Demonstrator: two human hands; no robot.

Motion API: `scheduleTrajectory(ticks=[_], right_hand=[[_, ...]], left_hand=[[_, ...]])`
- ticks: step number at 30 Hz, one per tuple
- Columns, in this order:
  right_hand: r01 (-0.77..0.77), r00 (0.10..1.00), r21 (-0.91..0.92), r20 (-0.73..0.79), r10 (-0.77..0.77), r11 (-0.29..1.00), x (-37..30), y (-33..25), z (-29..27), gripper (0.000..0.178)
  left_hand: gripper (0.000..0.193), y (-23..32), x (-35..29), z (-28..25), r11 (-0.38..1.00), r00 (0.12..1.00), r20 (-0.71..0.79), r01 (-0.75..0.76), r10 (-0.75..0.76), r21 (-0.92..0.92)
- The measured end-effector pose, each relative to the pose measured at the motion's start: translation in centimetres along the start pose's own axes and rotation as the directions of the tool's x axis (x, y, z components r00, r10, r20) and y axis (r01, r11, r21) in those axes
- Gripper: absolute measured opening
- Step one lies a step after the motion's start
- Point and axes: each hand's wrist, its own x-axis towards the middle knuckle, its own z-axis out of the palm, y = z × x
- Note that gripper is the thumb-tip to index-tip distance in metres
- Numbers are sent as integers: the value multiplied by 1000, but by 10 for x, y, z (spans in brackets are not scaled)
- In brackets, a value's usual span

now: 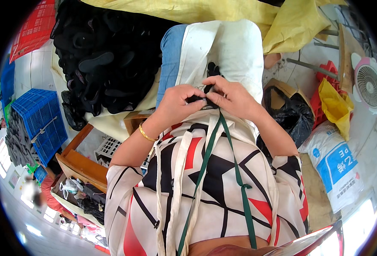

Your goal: The person sits on the floor and sews a black shoe using a needle and thread. They repeatedly insert the needle into the shoe's sole and pull the thread through to stitch the material, adjusting the shoe's position on their lap as they work.

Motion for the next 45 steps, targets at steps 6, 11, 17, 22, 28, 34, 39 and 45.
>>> scheduleTrajectory(ticks=[6, 11, 17, 22, 28, 34, 39, 45], right_hand=[[345, 887, -610, -37, -460, 714, 3, -5, 9, 15], [563, 752, -668, 171, -637, 486, 8, -14, 14, 15], [341, 921, -133, -152, -359, 931, 10, -45, 18, 6], [192, 918, 799, -351, 184, 569, -8, -28, -30, 17], [747, 619, 636, -771, 146, 195, -71, 18, -180, 20], [732, 342, 326, -935, 91, 598, -49, 13, -153, 14], [140, 859, 158, -511, -40, 977, 8, 1, -43, 20], [19, 977, -90, -209, -38, 996, 43, -12, 12, 9]], left_hand=[[18, -4, 3, 3, 992, 1000, -19, -11, 13, 128], [19, -7, 0, 3, 993, 998, 26, 58, -61, 101], [18, -16, 1, 3, 990, 988, -124, -81, 95, 119], [11, -22, 9, -14, 908, 945, -200, -166, 258, 385], [8, -35, 4, -26, 870, 912, -292, -122, 288, 478], [10, -51, 11, -24, 950, 907, -350, -137, 234, 280], [12, -47, 10, -24, 978, 963, -250, 52, -104, -204], [14, -65, 12, -45, 975, 932, -362, -69, -12, -209]])
